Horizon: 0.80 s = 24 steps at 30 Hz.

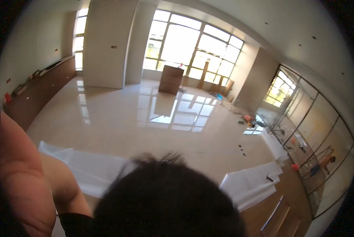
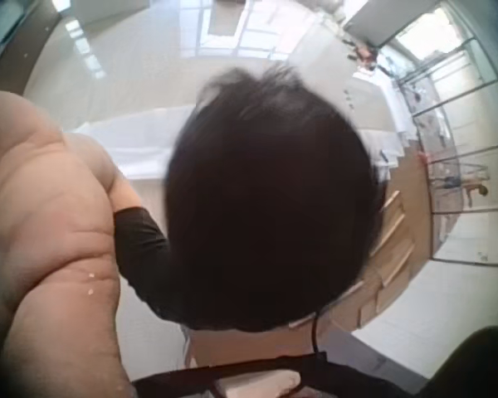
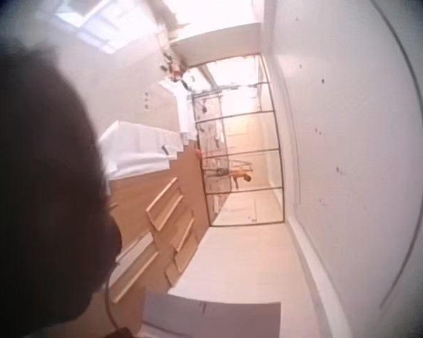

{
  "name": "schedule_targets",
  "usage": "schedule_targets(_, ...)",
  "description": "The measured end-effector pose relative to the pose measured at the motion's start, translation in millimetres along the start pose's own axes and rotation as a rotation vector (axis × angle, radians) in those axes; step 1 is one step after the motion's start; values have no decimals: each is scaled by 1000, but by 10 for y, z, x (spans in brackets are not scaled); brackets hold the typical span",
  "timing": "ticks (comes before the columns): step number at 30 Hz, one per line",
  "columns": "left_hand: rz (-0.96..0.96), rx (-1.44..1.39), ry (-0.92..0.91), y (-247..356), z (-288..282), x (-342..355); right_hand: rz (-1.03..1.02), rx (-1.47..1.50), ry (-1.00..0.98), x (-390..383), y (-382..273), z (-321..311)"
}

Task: The person measures a flooring plank with a ruler and marks it with a pencil, then cuts the plank using a table saw, and finally fits the piece into the existing floor layout by hand and with a hammer.

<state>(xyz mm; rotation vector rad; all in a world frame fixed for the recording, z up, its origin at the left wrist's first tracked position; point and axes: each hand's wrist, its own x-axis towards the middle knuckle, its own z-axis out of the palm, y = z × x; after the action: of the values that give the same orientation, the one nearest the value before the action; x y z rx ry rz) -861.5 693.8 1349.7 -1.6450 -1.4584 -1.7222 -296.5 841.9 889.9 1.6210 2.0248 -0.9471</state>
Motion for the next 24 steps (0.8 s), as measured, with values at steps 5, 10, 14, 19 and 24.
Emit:
schedule_targets(5, -22, -103, -57, -1193, 501, 585, -97, 124, 120, 548, -1084, -990)
schedule_targets(10, -20, -207, -109, -2360, 1464, 1158, -153, 276, 175, 1224, -2019, -2007)
schedule_targets(14, -30, -212, -130, -3338, 2292, 1574, -251, 327, 148, 2507, -2570, -2881)
schedule_targets(19, -33, -136, -119, -4346, 2972, 2363, -621, 176, 314, 4285, -4267, -5500)
schedule_targets(24, -86, -74, -124, -5238, 3830, 2800, -1147, -15, 649, 4739, -6658, -9177)
